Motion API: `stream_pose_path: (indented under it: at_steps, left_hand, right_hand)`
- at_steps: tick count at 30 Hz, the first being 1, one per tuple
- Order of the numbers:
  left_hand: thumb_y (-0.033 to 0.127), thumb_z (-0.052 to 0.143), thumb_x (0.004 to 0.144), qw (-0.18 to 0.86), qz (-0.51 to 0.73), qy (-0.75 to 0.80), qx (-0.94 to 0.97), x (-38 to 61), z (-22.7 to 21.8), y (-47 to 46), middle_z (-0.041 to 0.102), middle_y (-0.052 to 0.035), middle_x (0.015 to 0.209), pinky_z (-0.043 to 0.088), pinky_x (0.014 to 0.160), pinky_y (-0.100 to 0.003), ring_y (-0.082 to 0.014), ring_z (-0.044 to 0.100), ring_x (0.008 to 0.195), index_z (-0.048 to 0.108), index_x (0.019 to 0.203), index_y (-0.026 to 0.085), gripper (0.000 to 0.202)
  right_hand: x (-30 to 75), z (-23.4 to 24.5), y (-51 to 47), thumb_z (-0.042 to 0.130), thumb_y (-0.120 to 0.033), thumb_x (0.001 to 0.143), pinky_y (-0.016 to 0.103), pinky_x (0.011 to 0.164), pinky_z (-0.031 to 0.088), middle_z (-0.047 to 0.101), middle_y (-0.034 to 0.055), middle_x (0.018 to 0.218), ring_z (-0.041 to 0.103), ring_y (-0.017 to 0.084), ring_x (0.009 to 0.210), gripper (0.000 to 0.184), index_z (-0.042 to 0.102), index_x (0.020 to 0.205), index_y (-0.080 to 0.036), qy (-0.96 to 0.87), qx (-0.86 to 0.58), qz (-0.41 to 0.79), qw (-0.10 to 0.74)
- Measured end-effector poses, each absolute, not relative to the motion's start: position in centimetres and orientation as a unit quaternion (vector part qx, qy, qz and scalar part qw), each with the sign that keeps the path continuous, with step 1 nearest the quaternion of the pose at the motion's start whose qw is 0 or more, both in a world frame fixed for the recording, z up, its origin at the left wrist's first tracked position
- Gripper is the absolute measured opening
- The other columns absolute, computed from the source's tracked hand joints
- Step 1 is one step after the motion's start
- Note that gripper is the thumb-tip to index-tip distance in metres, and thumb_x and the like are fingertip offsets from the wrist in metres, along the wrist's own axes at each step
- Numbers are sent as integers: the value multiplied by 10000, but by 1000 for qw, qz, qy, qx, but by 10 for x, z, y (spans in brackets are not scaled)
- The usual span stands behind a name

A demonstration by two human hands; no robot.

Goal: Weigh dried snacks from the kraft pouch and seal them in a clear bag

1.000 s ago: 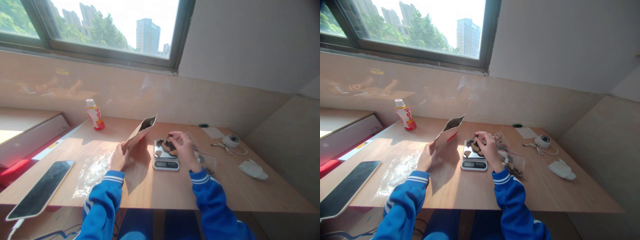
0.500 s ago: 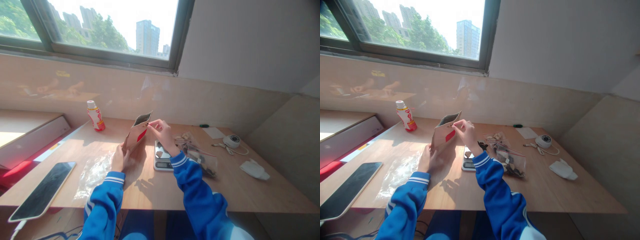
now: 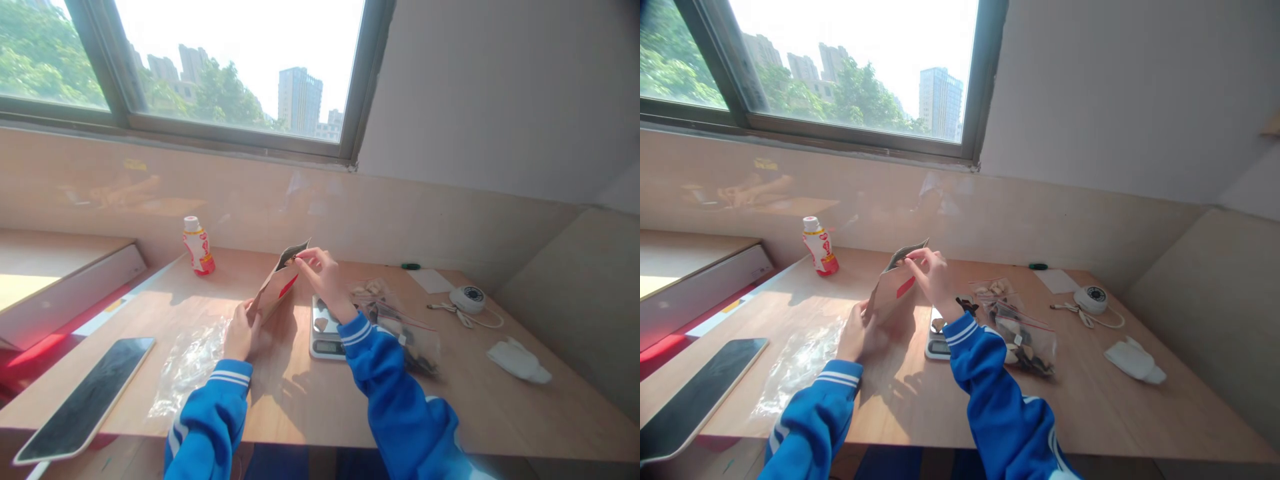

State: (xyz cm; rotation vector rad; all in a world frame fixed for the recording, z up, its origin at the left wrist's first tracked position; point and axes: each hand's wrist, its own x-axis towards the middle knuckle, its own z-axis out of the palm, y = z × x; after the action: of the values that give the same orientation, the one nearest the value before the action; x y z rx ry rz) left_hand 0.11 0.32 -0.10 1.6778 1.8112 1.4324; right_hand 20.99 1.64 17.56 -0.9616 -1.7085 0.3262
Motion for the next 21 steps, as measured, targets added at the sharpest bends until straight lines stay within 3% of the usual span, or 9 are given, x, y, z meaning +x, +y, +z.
stream_pose_path:
  at_steps: [4,10,16,21]
  left_hand:
    - [322,516,802,128,509,621,583,-1,-2,5,633,-136,1131,533,825,-419,-237,653,954,520,1128,182,355]
    - [240,477,804,34,560,593,577,0,4,2,637,-127,1043,527,806,-391,-234,626,978,567,1047,154,274]
    - [114,449,791,-152,644,515,546,1,24,-19,632,-45,773,497,727,-318,-165,611,744,599,778,189,168]
    - [92,474,775,-217,597,491,596,-1,58,-50,644,-37,742,457,730,-313,-171,596,726,615,745,209,186]
  right_hand:
    - [207,173,14,576,-287,897,312,788,444,695,16,903,539,186,828,106,663,885,-228,-759,-390,110,511]
    - [209,174,18,553,-255,912,308,762,448,694,14,855,535,178,737,112,659,909,-219,-750,-409,106,510]
    - [209,173,20,467,-234,950,370,892,417,678,57,977,552,216,918,219,682,990,-217,-789,-433,57,433]
    - [226,168,15,458,-200,926,390,1004,400,621,81,1108,538,214,1078,237,627,1092,-203,-776,-397,73,484]
